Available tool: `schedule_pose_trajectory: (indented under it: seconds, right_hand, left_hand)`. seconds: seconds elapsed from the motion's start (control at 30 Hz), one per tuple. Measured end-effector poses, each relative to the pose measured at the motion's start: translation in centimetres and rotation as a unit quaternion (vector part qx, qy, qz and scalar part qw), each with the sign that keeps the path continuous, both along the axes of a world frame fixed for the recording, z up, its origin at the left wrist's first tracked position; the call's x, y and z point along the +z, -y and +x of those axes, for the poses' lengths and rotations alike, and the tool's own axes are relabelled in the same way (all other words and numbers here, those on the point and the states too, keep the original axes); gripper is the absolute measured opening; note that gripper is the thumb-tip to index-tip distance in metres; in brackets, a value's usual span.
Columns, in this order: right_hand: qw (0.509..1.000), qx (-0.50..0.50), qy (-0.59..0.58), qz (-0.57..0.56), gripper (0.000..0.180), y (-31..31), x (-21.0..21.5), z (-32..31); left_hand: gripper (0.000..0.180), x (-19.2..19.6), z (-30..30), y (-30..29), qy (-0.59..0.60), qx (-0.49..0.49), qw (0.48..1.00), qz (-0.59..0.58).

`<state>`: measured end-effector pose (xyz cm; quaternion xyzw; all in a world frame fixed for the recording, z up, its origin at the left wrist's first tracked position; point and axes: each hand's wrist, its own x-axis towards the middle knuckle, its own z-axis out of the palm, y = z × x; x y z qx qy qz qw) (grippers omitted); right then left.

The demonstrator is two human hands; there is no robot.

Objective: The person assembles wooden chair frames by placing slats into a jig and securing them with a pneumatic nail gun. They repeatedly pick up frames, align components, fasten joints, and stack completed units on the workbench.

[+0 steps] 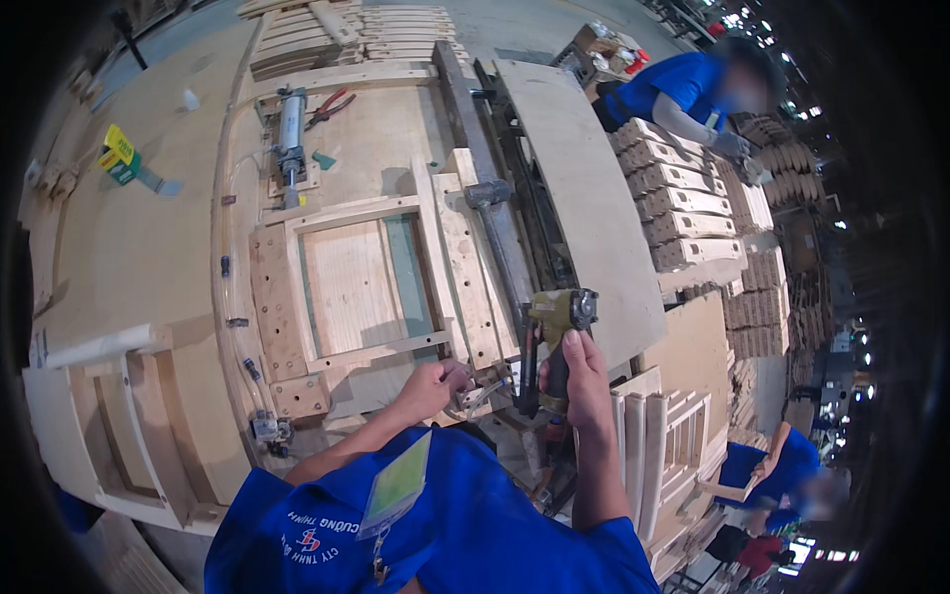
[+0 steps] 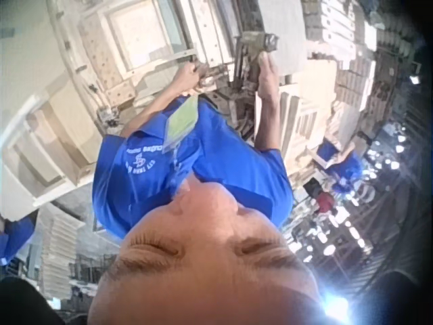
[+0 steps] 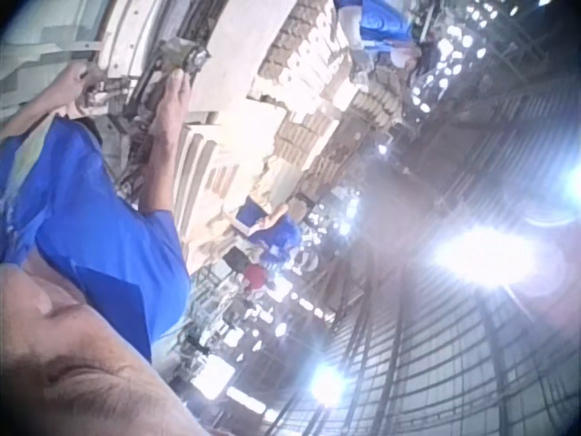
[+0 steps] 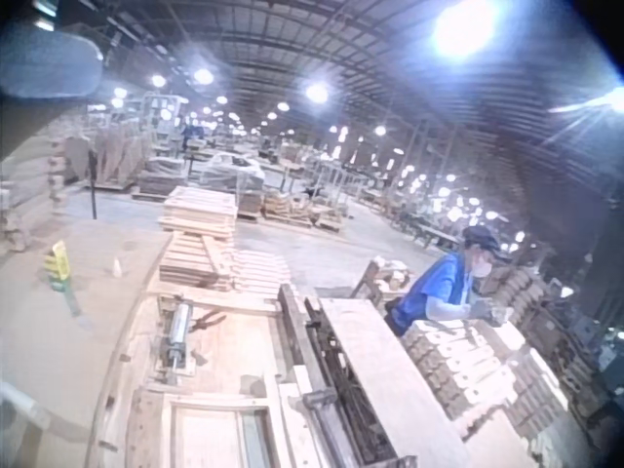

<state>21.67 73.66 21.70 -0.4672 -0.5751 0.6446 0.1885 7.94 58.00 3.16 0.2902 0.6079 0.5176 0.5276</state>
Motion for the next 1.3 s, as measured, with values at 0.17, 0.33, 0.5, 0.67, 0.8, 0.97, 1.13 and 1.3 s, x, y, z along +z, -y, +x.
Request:
schedule_pose_trajectory:
  seconds: [0.17,0.33,0.5,0.67,0.8,0.97,1.13,1.3]
  right_hand:
    - [0.997,0.022,0.026,-0.076,0.031,2.6,-4.1,-0.1]
    - [0.993,0.080,0.043,-0.076,0.032,4.6,-8.3,-1.6]
    - [0.992,0.078,0.049,-0.082,0.035,5.3,-8.5,-2.6]
    - [0.993,0.080,0.066,-0.051,0.033,6.2,-8.7,-3.6]
    - [0.991,0.093,0.095,-0.033,0.040,6.8,-8.8,-3.7]
    - [0.988,0.090,0.122,-0.025,0.039,7.2,-8.8,-3.9]
    - [0.991,0.073,0.107,-0.031,0.036,6.8,-8.9,-3.7]
    - [0.994,0.075,0.076,-0.013,0.035,2.8,-7.1,-5.8]
  left_hand:
    - [0.041,0.4,1.8,0.1,0.093,-0.014,0.995,0.020]
    - [0.039,3.1,0.0,0.1,0.117,-0.014,0.992,-0.048]
    - [0.041,2.2,0.0,0.5,0.082,0.008,0.995,-0.054]
    - [0.042,0.7,0.2,0.5,0.089,0.003,0.989,-0.115]
    - [0.044,-0.2,0.2,0.4,0.058,0.004,0.989,-0.137]
    - [0.046,-0.4,0.0,0.6,0.081,-0.010,0.987,-0.138]
    - [0.047,-0.3,0.0,0.4,0.092,0.001,0.989,-0.117]
    - [0.046,1.6,-1.3,-2.3,0.054,0.059,0.994,-0.073]
